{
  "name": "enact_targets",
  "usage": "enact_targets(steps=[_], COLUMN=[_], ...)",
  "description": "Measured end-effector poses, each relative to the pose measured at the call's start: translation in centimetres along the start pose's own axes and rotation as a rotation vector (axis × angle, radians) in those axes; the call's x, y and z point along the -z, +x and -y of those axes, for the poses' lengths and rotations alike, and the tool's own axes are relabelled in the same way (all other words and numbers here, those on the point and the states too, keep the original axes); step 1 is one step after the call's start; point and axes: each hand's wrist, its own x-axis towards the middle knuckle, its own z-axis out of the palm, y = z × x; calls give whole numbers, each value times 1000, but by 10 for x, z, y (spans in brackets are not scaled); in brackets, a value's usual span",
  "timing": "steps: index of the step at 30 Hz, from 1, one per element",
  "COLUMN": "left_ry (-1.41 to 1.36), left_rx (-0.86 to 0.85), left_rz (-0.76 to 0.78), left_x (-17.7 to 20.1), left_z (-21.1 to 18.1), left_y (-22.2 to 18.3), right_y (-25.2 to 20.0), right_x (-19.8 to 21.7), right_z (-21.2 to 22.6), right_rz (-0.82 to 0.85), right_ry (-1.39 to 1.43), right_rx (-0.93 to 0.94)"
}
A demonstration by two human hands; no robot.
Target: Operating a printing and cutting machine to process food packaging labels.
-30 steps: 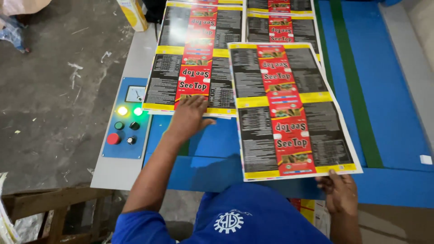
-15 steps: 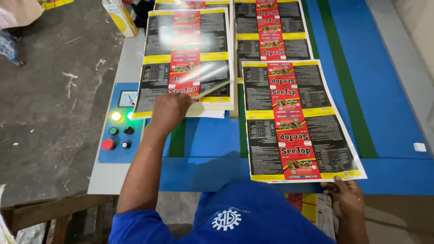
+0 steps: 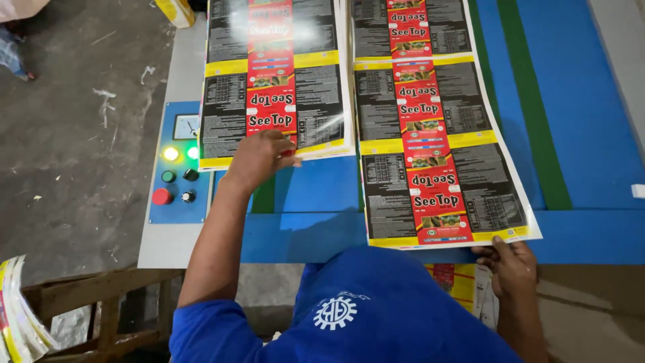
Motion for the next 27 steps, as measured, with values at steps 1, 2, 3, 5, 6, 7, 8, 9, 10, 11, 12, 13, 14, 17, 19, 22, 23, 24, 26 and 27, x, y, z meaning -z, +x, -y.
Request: enact_targets(steps=[1, 2, 3, 5, 6, 7, 8, 9, 10, 11, 12, 13, 14, 17, 19, 22, 23, 24, 26, 27], left_ry=[34, 38, 24, 11, -54, -120, -121, -154, -188, -184, -146, -110, -108, -125, -122, -142, -139, -89, -36, -10], left_rx=[21, 23, -51, -125, -62, 1, 2, 66, 130, 130, 146, 163, 162, 112, 127, 221, 220, 214, 210, 184], left_rz=[66, 59, 2, -56, 16, 89, 89, 142, 195, 193, 166, 139, 136, 44, 3, 5, 3, -141, -289, -450], left_x=[1, 1, 0, 5, 11, 17, 17, 18, 19, 16, 14, 10, 9, 7, 9, 25, 26, 28, 36, 42], left_z=[2, 6, 8, 7, 3, -1, -1, -1, -1, 0, 1, 2, 3, 3, 3, 0, 4, 8, 9, 6], left_y=[3, 5, 4, 7, 10, 12, 12, 12, 13, 12, 11, 10, 9, 8, 8, 9, 10, 9, 8, 6], right_y=[2, 4, 3, 6, 11, 14, 17, 21, 25, 34, 43, 52, 58, 82, 105, 103, 96, 89, 80, 79], right_x=[-2, -2, -1, 0, -2, -2, -9, -18, -26, -29, -32, -34, -40, -54, -61, -84, -84, -85, -79, -73], right_z=[1, 2, 2, 1, 0, -1, 2, 4, 6, 5, 5, 4, 7, 17, 18, 42, 47, 52, 48, 39], right_rz=[-33, -28, -12, 5, 23, 40, 40, 37, 34, 36, 32, 26, 28, 67, 144, 169, 170, 150, 136, 115], right_ry=[-12, -12, -3, 5, 3, 0, -1, -33, -64, -61, -63, -66, -64, -102, -78, -13, -11, -45, -81, -73], right_rx=[7, 13, 19, 25, -3, -32, -33, -30, -27, -25, -43, -60, -58, 19, 51, 4, 6, -5, -14, -28])
